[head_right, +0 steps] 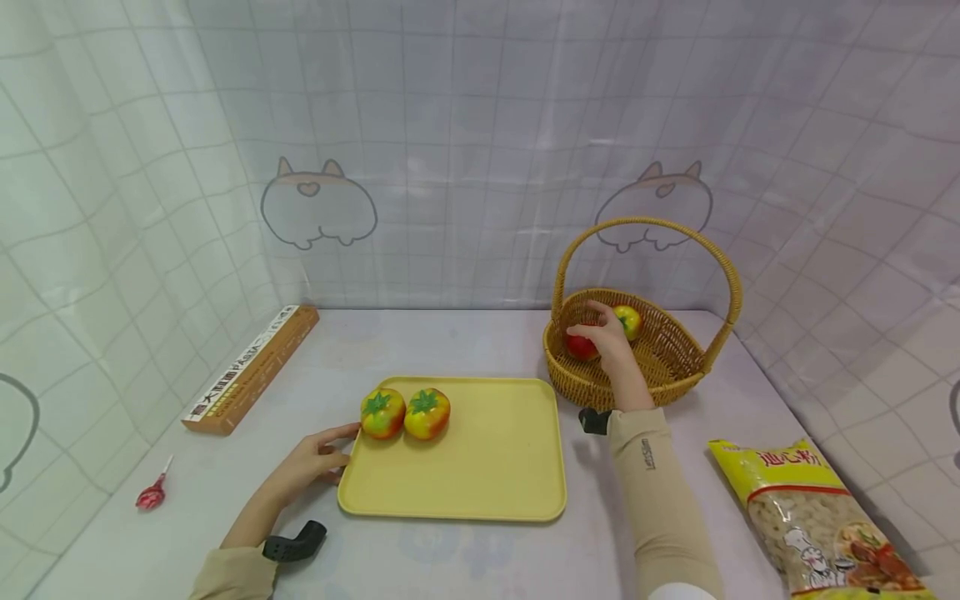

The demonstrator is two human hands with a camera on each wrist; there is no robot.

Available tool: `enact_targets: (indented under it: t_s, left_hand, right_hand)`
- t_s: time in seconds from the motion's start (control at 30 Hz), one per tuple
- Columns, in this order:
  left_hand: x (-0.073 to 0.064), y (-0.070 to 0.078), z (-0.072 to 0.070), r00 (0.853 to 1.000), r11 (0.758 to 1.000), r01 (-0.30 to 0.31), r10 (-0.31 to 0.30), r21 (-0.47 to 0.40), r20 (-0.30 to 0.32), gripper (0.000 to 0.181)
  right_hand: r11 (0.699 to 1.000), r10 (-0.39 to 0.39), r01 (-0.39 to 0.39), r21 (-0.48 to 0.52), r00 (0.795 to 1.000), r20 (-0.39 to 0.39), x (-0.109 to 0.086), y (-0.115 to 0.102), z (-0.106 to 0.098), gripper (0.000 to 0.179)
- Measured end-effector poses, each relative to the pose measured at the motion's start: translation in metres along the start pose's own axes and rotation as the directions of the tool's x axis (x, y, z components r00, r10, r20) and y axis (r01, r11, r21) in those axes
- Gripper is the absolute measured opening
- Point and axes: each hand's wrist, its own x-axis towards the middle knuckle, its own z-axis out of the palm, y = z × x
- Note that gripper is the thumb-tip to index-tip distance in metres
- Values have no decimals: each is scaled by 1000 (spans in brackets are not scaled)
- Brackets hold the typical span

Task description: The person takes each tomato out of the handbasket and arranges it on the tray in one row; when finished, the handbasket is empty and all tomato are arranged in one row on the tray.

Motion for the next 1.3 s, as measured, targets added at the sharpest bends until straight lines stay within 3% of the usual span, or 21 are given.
enact_targets:
  t_s: [0.23,0.47,0.67,0.97,1.2,1.3]
  left_hand:
    - [-3,-1,0,1000,999,9,-9,31,-11,59]
    - [-4,-5,0,1000,1000,-11,10,15,19,60]
    - [-3,-6,1,1000,1000,8,-8,26,5,59]
    - [-8,4,2,1000,999,-3,3,33,15,57]
    - [0,-3,0,1000,1000,17,-17,22,1,60]
    - [1,-1,1,1000,1000,16,-16,15,-1,60]
  right_hand:
    - [998,50,-50,25,999,-12,7,7,-2,78]
    - [991,130,-130,20,991,-23,14,17,-4,78]
    - [979,193,-194,65,981,17,17,26,-2,81]
    - [979,202,-202,10,978,50,22,31,-2,84]
    - [981,191,-187,-53,978,86,25,29,-4,83]
    - [982,173,-167,-92,983,62,26,28,-4,83]
